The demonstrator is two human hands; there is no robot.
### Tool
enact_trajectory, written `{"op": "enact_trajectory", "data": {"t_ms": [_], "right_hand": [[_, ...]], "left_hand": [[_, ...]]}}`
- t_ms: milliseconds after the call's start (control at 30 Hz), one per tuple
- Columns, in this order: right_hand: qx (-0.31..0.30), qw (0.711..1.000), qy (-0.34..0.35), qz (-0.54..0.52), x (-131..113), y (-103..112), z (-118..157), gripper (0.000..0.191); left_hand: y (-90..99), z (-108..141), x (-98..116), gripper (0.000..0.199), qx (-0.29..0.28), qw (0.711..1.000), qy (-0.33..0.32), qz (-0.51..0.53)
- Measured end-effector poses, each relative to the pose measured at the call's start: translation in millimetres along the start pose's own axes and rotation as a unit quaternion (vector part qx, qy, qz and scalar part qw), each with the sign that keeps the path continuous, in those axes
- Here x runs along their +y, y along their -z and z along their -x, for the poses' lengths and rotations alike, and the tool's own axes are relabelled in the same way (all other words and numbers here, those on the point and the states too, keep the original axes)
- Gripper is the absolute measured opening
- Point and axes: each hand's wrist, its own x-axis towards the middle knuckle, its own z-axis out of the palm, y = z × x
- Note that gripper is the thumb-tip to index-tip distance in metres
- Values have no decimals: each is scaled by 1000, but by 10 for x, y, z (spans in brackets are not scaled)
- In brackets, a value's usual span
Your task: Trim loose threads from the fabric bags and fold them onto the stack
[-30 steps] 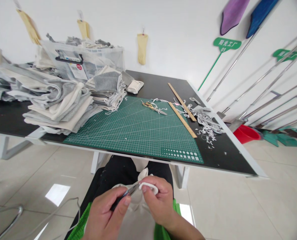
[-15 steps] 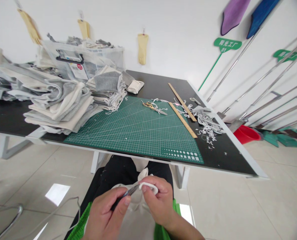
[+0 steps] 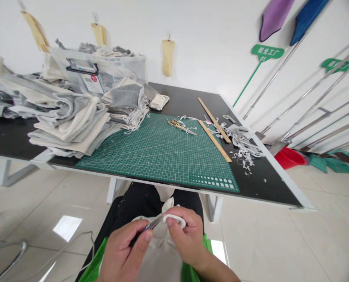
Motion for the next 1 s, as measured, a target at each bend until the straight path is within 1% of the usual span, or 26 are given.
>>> {"op": "enact_trajectory", "data": {"t_ms": [200, 367, 467, 500, 633, 700, 800, 867, 933, 1000], "right_hand": [[4, 1000, -8, -2, 24, -5, 19, 15], [0, 1000, -6, -2, 19, -5, 24, 15], [-6, 1000, -9, 1, 16, -6, 20, 15], [-7, 1000, -11, 2, 17, -6, 19, 15], [-7, 1000, -18, -2, 27, -5, 24, 15], [-9, 1000, -25, -6, 39, -3, 33, 15], [-6, 999, -42, -12, 67, -3, 47, 14], [1, 999, -48, -16, 84, -3, 50, 14], [5, 999, -51, -16, 96, -3, 50, 13], [7, 998, -54, -16, 100, -4, 49, 13]], "left_hand": [[-8, -2, 10, 15, -4, 1000, 11, 17], [-11, -8, 27, 19, 12, 999, 34, 28], [-3, -17, 51, 20, 9, 999, 35, 26], [-2, -17, 59, 21, 12, 999, 40, 25], [-14, -6, 49, 26, 52, 996, 77, 15], [-19, 1, 1, 26, 41, 997, 68, 2], [-14, 8, -106, 23, 1, 999, 35, -40], [-3, 11, -173, 22, -21, 995, 26, -97], [5, 12, -227, 22, -24, 986, 17, -165], [-4, 6, -272, 25, -8, 969, -2, -246]]}}
